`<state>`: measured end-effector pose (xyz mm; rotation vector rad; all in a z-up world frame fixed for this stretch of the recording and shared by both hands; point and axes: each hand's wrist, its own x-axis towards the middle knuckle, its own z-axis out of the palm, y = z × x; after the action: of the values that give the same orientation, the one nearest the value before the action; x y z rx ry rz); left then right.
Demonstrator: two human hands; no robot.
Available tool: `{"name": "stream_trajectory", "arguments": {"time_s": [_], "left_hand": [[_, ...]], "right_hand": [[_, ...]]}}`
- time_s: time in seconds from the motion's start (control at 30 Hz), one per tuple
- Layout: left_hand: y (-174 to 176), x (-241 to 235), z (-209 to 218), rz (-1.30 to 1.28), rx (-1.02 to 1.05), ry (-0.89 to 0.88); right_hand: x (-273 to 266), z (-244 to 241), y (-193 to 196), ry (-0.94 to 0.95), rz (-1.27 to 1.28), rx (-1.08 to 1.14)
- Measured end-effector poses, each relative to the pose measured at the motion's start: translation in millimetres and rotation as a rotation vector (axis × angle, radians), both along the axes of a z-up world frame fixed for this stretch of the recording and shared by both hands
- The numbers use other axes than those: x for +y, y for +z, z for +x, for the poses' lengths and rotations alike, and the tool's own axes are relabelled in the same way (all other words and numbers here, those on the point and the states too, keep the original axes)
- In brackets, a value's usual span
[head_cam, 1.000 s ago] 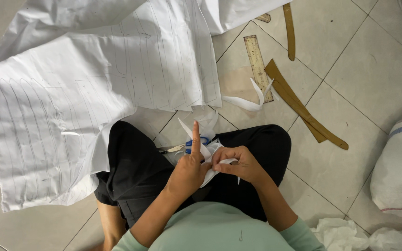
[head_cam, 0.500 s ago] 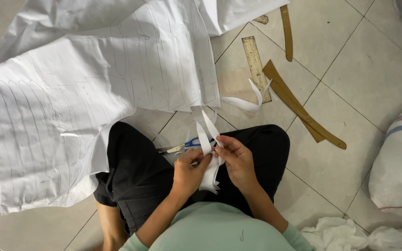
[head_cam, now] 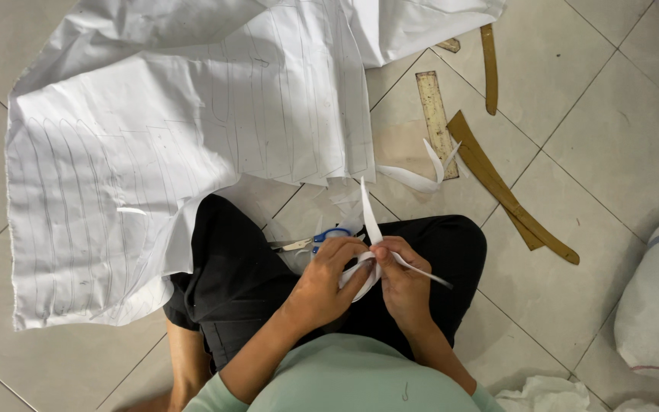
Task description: The person sits on the floor and uses blue-handled scissors to cut a piece of white paper along a drawn line. They trim the paper into a long strip, then tear and fold the resulting pieces by hand.
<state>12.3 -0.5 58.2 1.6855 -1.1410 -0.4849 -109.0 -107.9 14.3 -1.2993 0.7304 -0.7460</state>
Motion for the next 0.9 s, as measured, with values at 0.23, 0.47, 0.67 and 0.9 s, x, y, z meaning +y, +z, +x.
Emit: {"name": "stream_trajectory", "arguments": {"time_s": [0.23, 0.47, 0.67, 0.9], "left_hand": [[0.8, 4.8, 20.2, 0.099, 0.727, -0.155], [-9.7, 3.8, 23.0, 0.200, 1.034, -0.242], [-5.1, 0.2, 4.8, 0.250, 0.848, -0.113], [10.1, 1.3, -8.4, 0.041, 0.446, 0.013]], "right_hand": [[-11.5, -0.2, 1.2, 0.180, 0.255, -0.290], [-46.2, 3.0, 58.2, 0.578, -0.145, -0.087], [-46.0, 8.8, 98.9, 0.616, -0.440, 0.124], [-44.1, 3.7, 99.7, 0.479, -0.477, 0.091]]}}
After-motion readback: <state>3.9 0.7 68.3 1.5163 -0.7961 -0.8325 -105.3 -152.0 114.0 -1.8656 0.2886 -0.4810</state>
